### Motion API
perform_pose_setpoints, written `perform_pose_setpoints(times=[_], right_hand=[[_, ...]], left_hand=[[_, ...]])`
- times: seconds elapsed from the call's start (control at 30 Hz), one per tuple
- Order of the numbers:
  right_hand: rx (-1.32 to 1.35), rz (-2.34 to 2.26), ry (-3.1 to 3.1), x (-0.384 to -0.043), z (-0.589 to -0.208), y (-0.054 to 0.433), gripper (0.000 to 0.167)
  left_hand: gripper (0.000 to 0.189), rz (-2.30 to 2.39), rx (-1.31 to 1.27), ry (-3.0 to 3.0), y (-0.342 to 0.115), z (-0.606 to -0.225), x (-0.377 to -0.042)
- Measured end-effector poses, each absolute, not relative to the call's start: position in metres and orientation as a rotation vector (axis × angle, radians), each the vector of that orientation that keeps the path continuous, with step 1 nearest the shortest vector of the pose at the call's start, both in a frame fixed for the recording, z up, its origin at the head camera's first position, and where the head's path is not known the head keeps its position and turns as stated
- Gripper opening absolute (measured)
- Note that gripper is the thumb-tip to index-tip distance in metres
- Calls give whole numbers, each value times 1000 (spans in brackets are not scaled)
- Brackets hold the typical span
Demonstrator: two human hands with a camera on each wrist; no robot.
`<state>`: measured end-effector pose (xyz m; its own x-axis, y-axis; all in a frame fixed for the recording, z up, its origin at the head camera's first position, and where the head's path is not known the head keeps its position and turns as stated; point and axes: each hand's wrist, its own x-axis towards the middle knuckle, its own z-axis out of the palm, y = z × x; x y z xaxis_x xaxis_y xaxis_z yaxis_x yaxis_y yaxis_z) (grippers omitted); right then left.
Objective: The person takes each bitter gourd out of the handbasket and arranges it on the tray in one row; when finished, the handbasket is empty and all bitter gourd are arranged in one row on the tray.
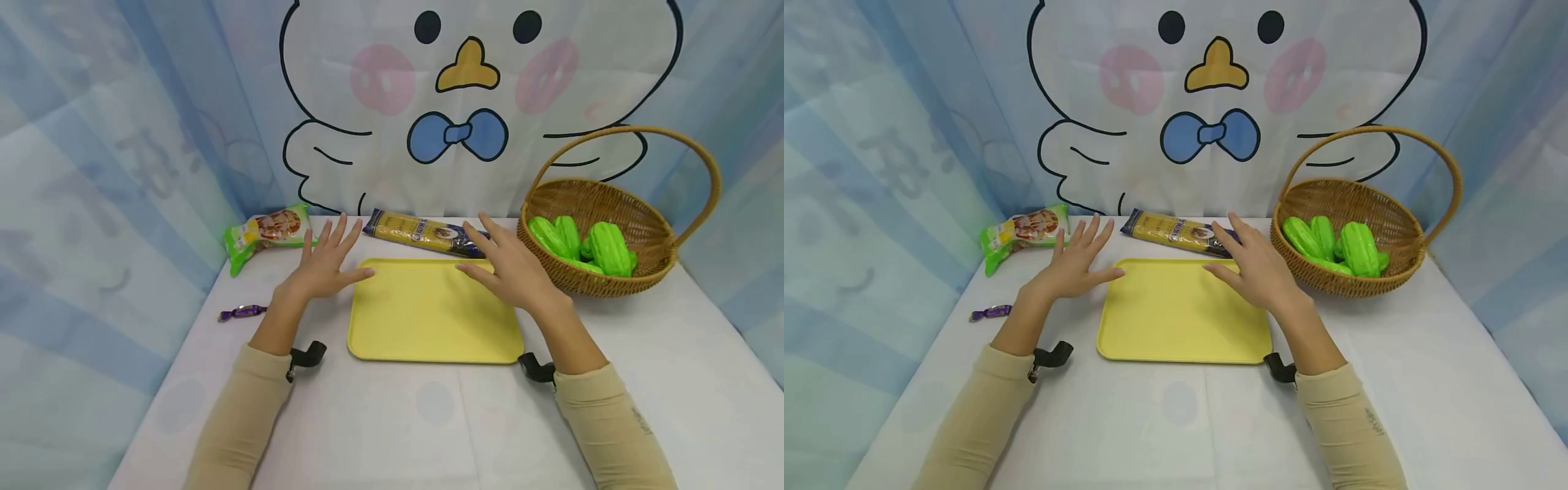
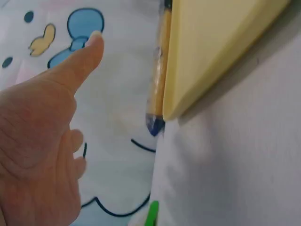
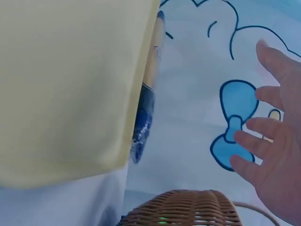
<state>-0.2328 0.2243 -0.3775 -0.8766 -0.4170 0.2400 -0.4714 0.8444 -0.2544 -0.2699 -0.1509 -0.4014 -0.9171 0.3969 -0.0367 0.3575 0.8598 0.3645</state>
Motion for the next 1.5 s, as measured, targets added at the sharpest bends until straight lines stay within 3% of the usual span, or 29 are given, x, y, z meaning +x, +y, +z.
perform_pose_setpoints(times=[0.23,0.77,1.5], right_hand=[[569,663,-2771,-227,-358,241,71],[406,884,-2538,-220,-325,307,60],[237,643,-3059,-239,-313,405,62]], left_hand=[[109,1002,560,2522,-180,-429,-285],[109,807,646,2467,-190,-454,-286],[110,792,652,2478,-190,-452,-287]])
